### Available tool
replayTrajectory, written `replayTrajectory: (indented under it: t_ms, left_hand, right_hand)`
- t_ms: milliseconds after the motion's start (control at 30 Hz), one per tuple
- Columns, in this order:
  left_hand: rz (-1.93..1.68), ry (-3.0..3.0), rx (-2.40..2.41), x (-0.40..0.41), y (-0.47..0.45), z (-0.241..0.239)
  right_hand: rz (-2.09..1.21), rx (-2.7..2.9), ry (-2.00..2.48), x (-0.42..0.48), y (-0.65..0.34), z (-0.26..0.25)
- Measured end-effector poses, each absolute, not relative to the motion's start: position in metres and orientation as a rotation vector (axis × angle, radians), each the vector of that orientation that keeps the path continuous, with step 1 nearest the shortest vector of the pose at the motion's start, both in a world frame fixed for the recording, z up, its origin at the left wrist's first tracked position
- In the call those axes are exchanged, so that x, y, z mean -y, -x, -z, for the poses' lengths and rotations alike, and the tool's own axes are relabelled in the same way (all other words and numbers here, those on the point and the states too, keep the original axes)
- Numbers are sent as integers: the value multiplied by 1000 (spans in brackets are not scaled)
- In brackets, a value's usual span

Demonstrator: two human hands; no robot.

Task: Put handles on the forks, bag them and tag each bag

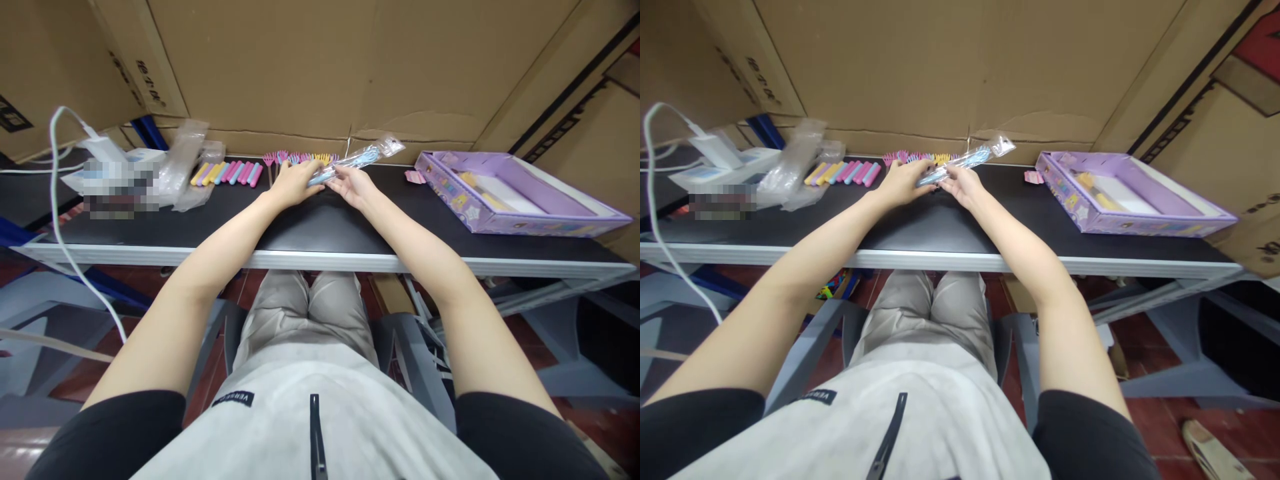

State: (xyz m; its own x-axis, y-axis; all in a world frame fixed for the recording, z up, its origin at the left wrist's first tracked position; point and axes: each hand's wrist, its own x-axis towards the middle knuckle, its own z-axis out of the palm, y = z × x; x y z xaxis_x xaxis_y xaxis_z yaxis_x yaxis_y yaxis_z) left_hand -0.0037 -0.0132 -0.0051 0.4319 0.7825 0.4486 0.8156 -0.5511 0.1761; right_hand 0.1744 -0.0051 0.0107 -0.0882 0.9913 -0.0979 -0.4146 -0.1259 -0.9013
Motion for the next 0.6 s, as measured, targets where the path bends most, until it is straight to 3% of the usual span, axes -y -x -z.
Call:
replayTrajectory:
  t_ms: [600]
  left_hand:
    - [665,2547,1670,5,47,-13]
  right_hand:
    - [-1491,812,1019,-7,-205,-22]
